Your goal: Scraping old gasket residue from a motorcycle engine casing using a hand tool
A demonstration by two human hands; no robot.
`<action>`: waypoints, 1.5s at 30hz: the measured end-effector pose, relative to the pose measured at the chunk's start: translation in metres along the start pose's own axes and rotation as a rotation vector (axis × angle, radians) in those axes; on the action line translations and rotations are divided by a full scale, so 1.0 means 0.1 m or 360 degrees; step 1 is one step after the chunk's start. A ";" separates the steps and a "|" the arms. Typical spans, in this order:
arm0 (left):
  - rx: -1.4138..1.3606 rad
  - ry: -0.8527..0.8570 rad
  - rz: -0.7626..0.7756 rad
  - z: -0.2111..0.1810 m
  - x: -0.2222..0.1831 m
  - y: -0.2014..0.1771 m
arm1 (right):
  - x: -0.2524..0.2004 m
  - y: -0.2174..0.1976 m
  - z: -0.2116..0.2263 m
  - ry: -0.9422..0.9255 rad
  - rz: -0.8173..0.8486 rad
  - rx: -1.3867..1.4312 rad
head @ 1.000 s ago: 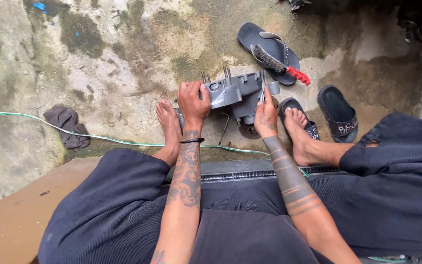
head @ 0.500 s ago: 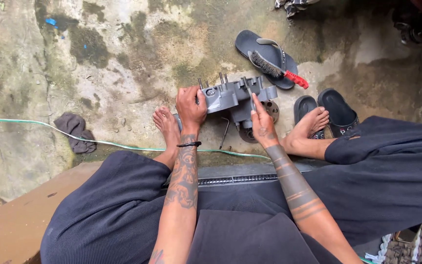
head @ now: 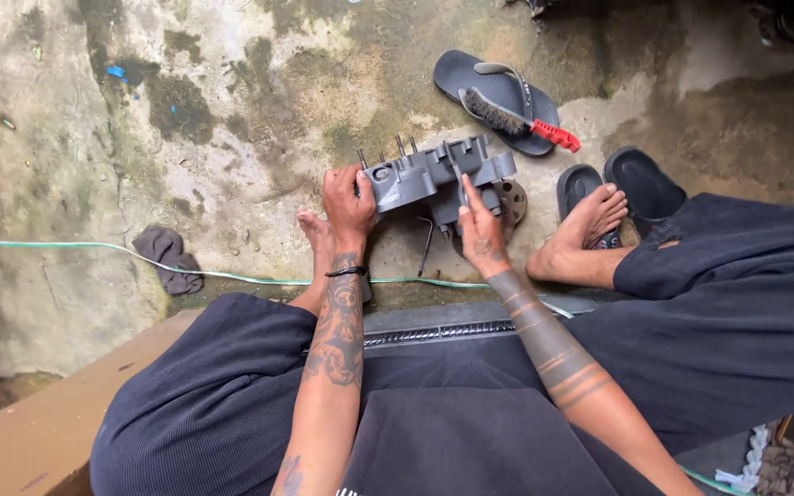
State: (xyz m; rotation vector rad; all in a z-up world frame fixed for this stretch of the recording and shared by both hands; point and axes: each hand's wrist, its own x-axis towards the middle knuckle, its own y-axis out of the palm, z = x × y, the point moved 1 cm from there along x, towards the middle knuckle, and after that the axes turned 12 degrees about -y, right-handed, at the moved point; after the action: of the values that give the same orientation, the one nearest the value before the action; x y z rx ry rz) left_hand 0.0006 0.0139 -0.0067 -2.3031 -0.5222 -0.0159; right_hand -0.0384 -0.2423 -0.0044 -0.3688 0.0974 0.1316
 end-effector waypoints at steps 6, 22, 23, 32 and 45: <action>-0.0009 0.0005 -0.0005 0.02 0.01 0.01 | -0.15 -0.30 0.15 0.0068 -0.0169 -0.0145; -0.0025 0.0058 -0.0066 0.00 0.02 0.05 | -0.19 -0.02 -0.21 -0.0120 -0.0130 -0.0037; -0.0005 0.0047 -0.0092 0.00 0.02 0.05 | -0.22 -0.06 -0.18 -0.0093 -0.0150 -0.0144; -0.0001 0.0006 -0.0099 -0.02 0.06 0.10 | -0.18 -0.03 -0.02 -0.0183 -0.0161 -0.0157; -0.0021 -0.0037 -0.0103 -0.06 -0.01 0.02 | 0.01 0.03 0.39 -0.0409 -0.0018 -0.0158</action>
State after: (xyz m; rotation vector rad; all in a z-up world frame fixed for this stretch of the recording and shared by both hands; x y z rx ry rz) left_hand 0.0016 0.0080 -0.0042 -2.3011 -0.6101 -0.0244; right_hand -0.0349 -0.2246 0.0308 -0.4483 -0.1657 0.1721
